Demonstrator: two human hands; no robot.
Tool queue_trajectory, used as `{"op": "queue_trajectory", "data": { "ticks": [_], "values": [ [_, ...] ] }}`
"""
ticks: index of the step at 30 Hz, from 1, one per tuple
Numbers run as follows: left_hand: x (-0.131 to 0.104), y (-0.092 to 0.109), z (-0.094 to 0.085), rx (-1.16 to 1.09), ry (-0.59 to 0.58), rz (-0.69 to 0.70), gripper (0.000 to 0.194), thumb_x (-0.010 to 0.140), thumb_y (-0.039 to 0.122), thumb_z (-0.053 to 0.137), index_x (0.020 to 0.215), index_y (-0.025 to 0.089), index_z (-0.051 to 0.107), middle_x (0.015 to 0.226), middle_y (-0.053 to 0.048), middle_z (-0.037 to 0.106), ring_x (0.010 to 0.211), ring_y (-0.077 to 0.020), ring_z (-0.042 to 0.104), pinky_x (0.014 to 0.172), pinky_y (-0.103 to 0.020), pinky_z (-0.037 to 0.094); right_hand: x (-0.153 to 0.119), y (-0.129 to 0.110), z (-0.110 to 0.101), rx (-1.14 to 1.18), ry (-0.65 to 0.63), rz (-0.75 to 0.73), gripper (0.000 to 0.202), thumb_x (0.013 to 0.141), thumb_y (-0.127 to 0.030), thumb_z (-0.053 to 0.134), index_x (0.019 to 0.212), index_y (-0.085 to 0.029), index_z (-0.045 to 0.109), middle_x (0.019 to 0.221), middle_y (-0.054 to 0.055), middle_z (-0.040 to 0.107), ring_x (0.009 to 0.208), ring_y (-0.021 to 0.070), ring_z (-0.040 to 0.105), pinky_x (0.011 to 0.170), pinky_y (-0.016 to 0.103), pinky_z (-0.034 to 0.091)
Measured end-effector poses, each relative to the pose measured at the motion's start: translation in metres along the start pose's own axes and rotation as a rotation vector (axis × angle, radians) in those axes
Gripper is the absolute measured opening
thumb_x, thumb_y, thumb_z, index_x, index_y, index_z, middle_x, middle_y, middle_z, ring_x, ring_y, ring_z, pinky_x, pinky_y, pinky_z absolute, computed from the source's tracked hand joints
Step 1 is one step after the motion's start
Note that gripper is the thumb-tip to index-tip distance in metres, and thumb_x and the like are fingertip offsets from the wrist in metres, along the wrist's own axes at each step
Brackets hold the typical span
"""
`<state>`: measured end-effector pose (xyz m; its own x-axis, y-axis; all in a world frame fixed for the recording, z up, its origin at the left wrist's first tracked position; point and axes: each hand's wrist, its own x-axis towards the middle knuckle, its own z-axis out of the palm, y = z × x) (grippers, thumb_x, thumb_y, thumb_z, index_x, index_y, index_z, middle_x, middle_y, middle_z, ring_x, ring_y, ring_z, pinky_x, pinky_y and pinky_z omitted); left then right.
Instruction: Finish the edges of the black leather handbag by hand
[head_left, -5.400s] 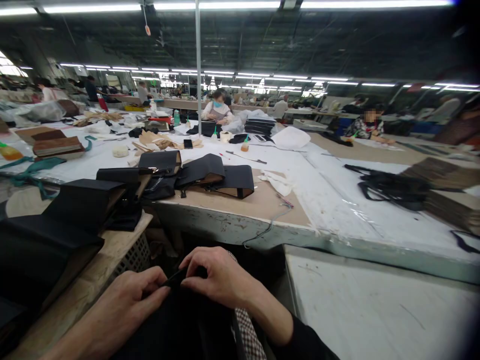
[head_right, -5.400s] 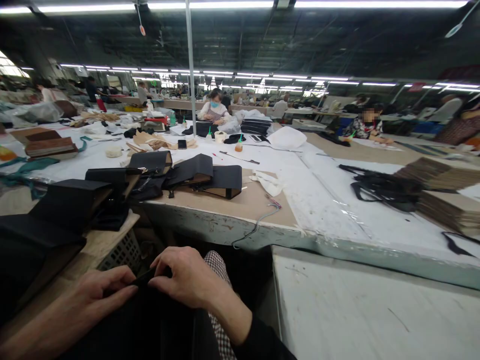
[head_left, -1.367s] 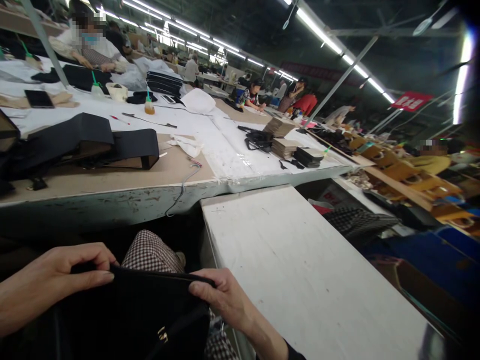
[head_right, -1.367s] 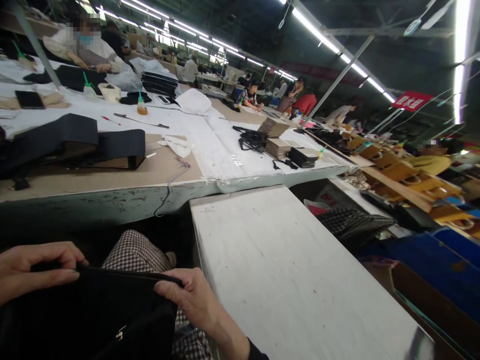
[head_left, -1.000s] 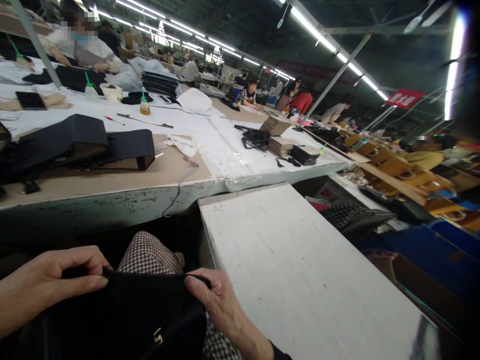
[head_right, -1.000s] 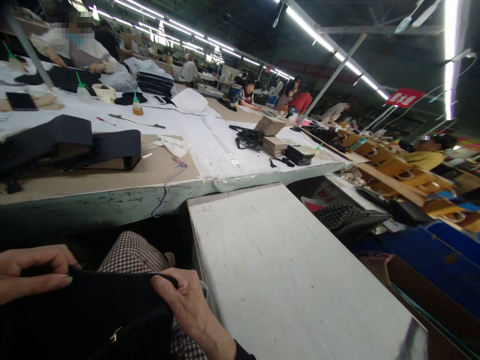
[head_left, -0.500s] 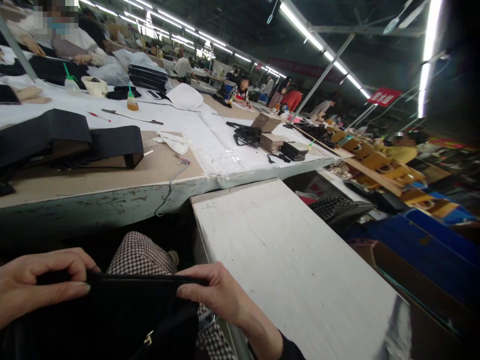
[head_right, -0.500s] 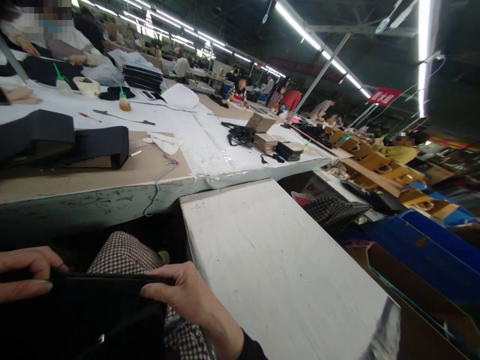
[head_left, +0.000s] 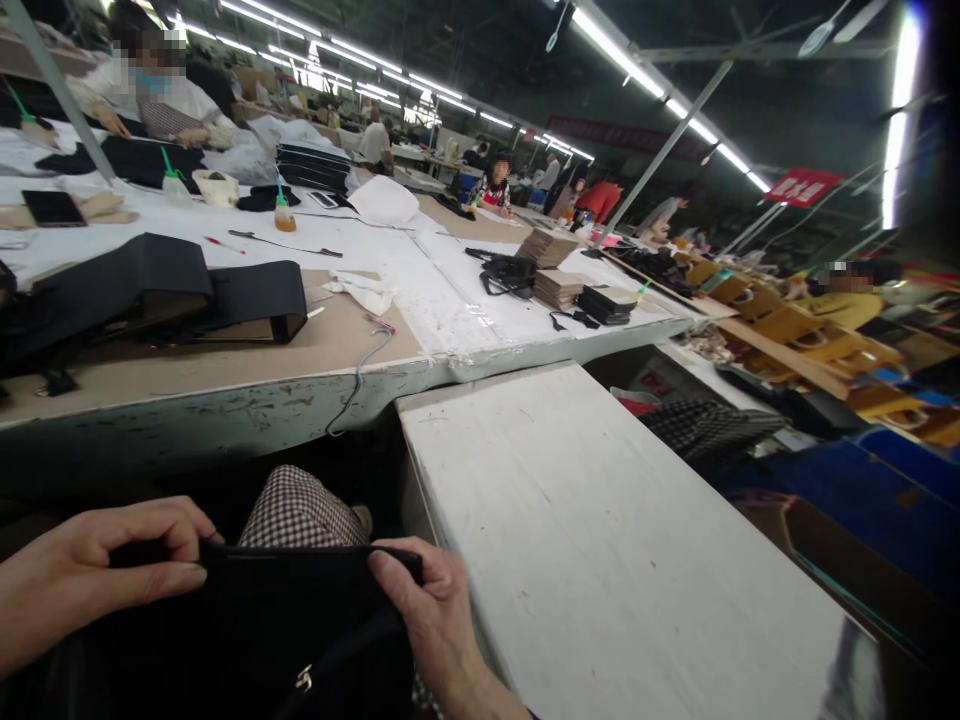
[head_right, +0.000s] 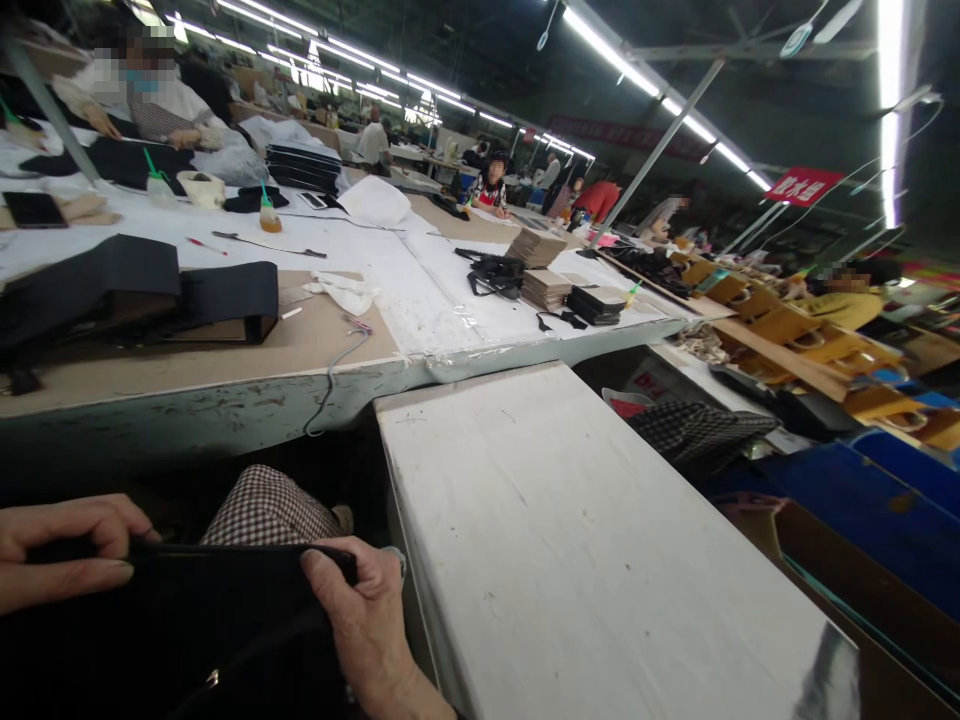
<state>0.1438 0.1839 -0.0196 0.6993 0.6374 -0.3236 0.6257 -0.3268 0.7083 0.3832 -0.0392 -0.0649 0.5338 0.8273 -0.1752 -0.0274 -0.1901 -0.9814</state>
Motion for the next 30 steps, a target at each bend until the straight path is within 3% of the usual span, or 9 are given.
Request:
{"op": "queue_trajectory", "data": {
  "ticks": [2, 4, 10, 18, 30],
  "values": [
    [-0.001, -0.008, 0.001, -0.053, -0.083, 0.008, 0.026, 0.079, 0.047, 0.065, 0.064, 0.025, 0.069, 0.101, 0.007, 0.076, 0.102, -0.0257, 0.063, 0.090, -0.026, 0.043, 0.002, 0.001, 0.005, 0.009, 0.032, 0.008, 0.032, 0.084, -0.049, 0.071, 0.087, -0.019, 0.080, 0.067, 0.002, 0.064, 0.067, 0.0158, 0.054, 0.061, 0.026, 0.043],
    [-0.002, -0.011, 0.002, -0.074, -0.080, -0.008, 0.026, 0.082, 0.045, 0.064, 0.066, 0.024, 0.067, 0.105, 0.005, 0.074, 0.104, -0.0267, 0.062, 0.092, -0.027, 0.041, 0.003, 0.001, 0.009, 0.021, 0.041, 0.016, 0.032, 0.084, -0.049, 0.070, 0.084, -0.018, 0.078, 0.067, 0.001, 0.060, 0.067, 0.0154, 0.051, 0.061, 0.026, 0.042],
    [-0.008, 0.011, -0.004, -0.112, -0.098, 0.028, 0.027, 0.084, 0.045, 0.068, 0.071, 0.022, 0.062, 0.099, 0.001, 0.073, 0.097, -0.0247, 0.064, 0.085, -0.028, 0.044, 0.006, 0.002, 0.012, 0.051, 0.000, 0.050, 0.037, 0.087, -0.053, 0.066, 0.081, -0.017, 0.070, 0.068, 0.001, 0.054, 0.067, 0.0149, 0.045, 0.059, 0.025, 0.038],
    [-0.013, 0.029, -0.002, -0.113, -0.018, -0.011, 0.026, 0.083, 0.043, 0.070, 0.072, 0.020, 0.064, 0.097, -0.001, 0.075, 0.094, -0.0252, 0.066, 0.084, -0.031, 0.046, 0.007, 0.010, 0.008, 0.087, -0.020, 0.098, 0.039, 0.085, -0.058, 0.067, 0.085, -0.019, 0.070, 0.072, 0.002, 0.056, 0.069, 0.0173, 0.048, 0.061, 0.027, 0.041],
    [-0.013, 0.035, 0.006, -0.027, 0.098, -0.053, 0.025, 0.079, 0.040, 0.069, 0.065, 0.020, 0.064, 0.085, -0.001, 0.077, 0.083, -0.0237, 0.069, 0.075, -0.030, 0.048, 0.002, -0.006, 0.007, 0.036, -0.015, 0.063, 0.043, 0.081, -0.060, 0.068, 0.082, -0.018, 0.073, 0.071, 0.004, 0.060, 0.069, 0.0204, 0.051, 0.061, 0.030, 0.042]
  ]
}}
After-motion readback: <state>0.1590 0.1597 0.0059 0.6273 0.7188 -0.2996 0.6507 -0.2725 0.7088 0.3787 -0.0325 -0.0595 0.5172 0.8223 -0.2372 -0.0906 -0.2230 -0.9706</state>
